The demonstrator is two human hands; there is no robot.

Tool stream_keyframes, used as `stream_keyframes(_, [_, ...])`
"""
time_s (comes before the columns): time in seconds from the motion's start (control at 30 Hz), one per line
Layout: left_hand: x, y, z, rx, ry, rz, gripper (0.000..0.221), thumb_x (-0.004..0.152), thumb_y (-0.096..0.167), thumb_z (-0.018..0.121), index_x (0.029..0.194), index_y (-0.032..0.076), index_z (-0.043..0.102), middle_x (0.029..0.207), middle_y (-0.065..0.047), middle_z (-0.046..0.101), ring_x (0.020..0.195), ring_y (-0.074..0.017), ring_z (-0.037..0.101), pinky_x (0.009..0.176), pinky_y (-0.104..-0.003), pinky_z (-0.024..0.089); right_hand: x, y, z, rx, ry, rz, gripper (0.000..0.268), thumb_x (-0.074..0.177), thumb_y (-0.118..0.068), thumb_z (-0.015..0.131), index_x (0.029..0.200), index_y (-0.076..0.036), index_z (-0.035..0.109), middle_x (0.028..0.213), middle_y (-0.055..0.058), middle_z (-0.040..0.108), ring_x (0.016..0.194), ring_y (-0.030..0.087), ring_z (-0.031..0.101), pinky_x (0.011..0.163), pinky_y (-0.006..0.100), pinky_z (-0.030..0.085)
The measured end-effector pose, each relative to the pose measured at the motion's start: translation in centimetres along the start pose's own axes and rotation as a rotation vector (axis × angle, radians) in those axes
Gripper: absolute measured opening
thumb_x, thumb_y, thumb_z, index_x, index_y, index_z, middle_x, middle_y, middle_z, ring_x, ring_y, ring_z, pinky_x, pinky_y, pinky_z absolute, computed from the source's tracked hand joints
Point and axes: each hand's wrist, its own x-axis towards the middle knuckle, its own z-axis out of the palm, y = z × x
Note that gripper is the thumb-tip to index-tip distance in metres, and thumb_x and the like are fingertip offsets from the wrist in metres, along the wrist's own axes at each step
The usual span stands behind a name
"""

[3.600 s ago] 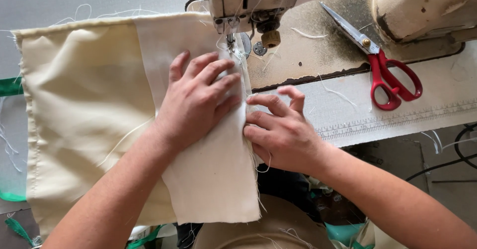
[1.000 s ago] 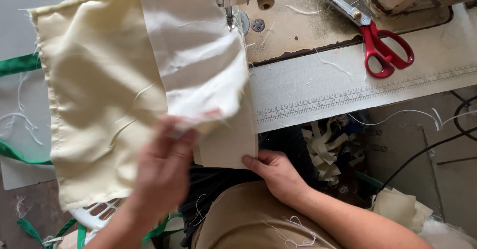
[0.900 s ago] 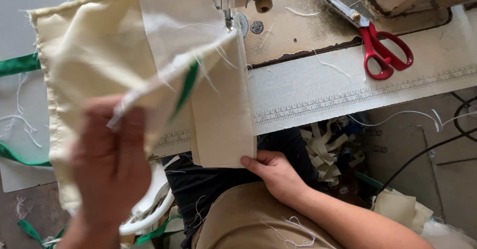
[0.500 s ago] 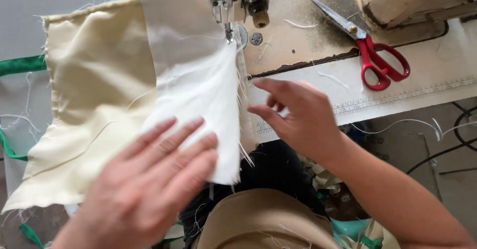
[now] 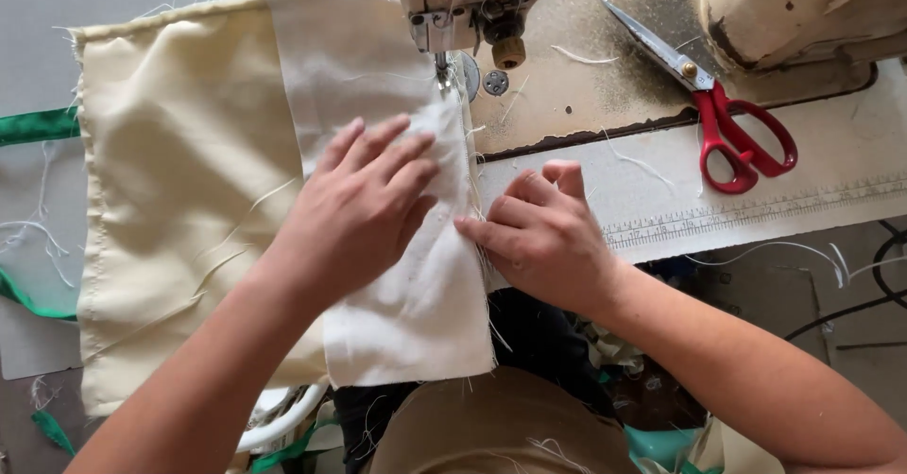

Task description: Sewing fabric pieces together to create a tote bag using an industrial sewing machine.

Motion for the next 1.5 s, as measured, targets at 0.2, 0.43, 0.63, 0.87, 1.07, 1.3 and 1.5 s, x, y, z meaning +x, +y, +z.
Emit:
stream_keyframes(0.2, [1.1,-1.6,3.2,0.244,0.125,0.025,0.027,0.09,0.023,0.051,0.108,0.004,0.057,0.122,-0.011,0.056,0.121,-0.0292,0.045,0.099,-0.061,0.024,-0.3,0.3,0.6,0.01,-0.081,0.124,0.019,0.076,-0.007,0.061,0.083,-0.023,0.068,0.106,-0.004,0.058,0.1,0.022,0.049,0.079,0.042,0.023])
stream_keyframes(0.43, [1.1,-2.1,3.5,0.179,0.1,-0.039,0.038,0.087,0.035,0.052,0.112,0.007,0.054,0.13,-0.007,0.051,0.123,-0.0294,0.043,0.097,-0.069,0.018,0.1,1.6,0.8,0.001,-0.337,0.189,0.049,0.062,-0.022,0.07,0.109,-0.019,0.058,0.124,-0.002,0.052,0.121,0.027,0.037,0.099,0.064,0.007])
stream_keyframes(0.63, [1.8,-3.4,3.6,0.193,0.082,-0.043,0.046,0.084,0.041,0.051,0.117,0.009,0.053,0.133,-0.006,0.048,0.123,-0.0289,0.042,0.095,-0.07,0.019,1.1,3.2,1.5,-0.035,-0.441,0.225,0.056,0.06,-0.038,0.073,0.108,-0.016,0.054,0.132,-0.003,0.048,0.129,0.029,0.032,0.095,0.073,-0.005])
stream_keyframes(0.87, [3.3,-5.7,3.6,0.165,0.12,-0.019,0.046,0.085,0.045,0.051,0.114,0.008,0.055,0.129,-0.007,0.052,0.124,-0.0295,0.042,0.095,-0.07,0.018,2.4,5.1,2.6,-0.038,-0.39,0.22,0.055,0.061,-0.035,0.075,0.109,-0.015,0.058,0.13,-0.001,0.05,0.126,0.028,0.036,0.094,0.074,-0.004])
stream_keyframes(1.07, [4.7,-7.3,3.1,0.091,0.045,-0.042,0.06,0.085,0.054,0.046,0.115,0.003,0.05,0.122,-0.015,0.056,0.126,-0.0343,0.04,0.099,-0.07,0.007,3.4,6.1,3.1,-0.05,-0.403,0.247,0.06,0.067,-0.035,0.071,0.118,-0.012,0.052,0.134,0.001,0.047,0.103,0.031,0.059,0.092,0.077,-0.005])
stream_keyframes(1.3, [4.5,-6.4,2.3,0.008,-0.172,-0.144,0.064,0.088,0.058,0.037,0.121,0.003,0.039,0.134,-0.02,0.041,0.133,-0.0372,0.021,0.098,-0.064,-0.012,2.1,4.9,2.6,-0.01,-0.356,0.231,0.052,0.077,-0.032,0.067,0.121,-0.008,0.056,0.132,0.007,0.051,0.135,0.03,0.016,0.094,0.072,-0.008])
stream_keyframes(1.5, [5.5,-9.0,1.3,0.38,0.475,-0.015,0.015,0.081,0.01,0.065,0.095,0.011,0.06,0.097,-0.002,0.057,0.093,-0.0253,0.05,0.075,-0.039,0.036,-0.2,2.4,0.3,-0.016,-0.347,0.3,0.061,0.075,-0.046,0.068,0.123,-0.012,0.051,0.131,0.011,0.049,0.125,0.03,0.039,0.102,0.066,0.008])
